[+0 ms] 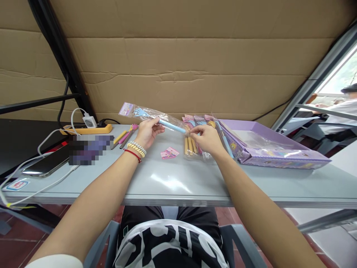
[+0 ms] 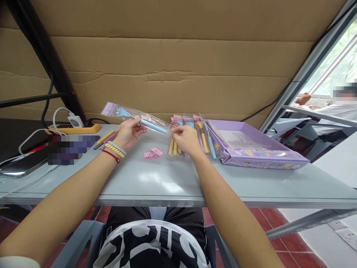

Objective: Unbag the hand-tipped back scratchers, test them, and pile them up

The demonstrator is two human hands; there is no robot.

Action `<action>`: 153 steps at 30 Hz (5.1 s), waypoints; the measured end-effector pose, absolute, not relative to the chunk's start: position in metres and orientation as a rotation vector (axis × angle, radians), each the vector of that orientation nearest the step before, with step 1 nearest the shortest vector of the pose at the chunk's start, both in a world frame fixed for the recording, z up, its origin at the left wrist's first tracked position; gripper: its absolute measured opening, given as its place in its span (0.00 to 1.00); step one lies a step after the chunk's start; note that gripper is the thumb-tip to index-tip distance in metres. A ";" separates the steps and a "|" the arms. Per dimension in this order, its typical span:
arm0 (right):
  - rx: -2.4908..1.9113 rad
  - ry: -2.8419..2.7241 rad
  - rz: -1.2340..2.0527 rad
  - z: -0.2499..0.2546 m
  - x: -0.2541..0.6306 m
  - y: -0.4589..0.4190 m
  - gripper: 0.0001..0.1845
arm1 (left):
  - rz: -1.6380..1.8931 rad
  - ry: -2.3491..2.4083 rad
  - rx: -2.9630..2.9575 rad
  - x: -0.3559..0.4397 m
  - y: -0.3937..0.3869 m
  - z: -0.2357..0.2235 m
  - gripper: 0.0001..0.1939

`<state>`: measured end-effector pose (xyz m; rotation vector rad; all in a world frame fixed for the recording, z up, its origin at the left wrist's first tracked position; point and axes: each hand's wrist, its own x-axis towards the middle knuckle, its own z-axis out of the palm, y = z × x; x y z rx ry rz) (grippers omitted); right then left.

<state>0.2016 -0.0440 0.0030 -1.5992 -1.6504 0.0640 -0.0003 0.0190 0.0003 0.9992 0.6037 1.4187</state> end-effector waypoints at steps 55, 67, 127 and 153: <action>-0.847 -0.330 0.594 0.026 0.254 -0.034 0.06 | 1.624 0.965 0.438 -0.069 0.050 0.009 0.05; -0.647 -0.833 0.978 0.020 0.237 -0.046 0.09 | 0.941 1.205 1.530 -0.055 0.054 -0.021 0.13; -0.726 -1.023 0.763 0.008 0.210 -0.036 0.21 | 0.658 1.085 2.674 0.005 -0.012 0.008 0.19; -0.365 -1.074 1.121 0.003 0.171 -0.055 0.39 | 0.863 0.560 2.278 0.038 -0.022 -0.015 0.19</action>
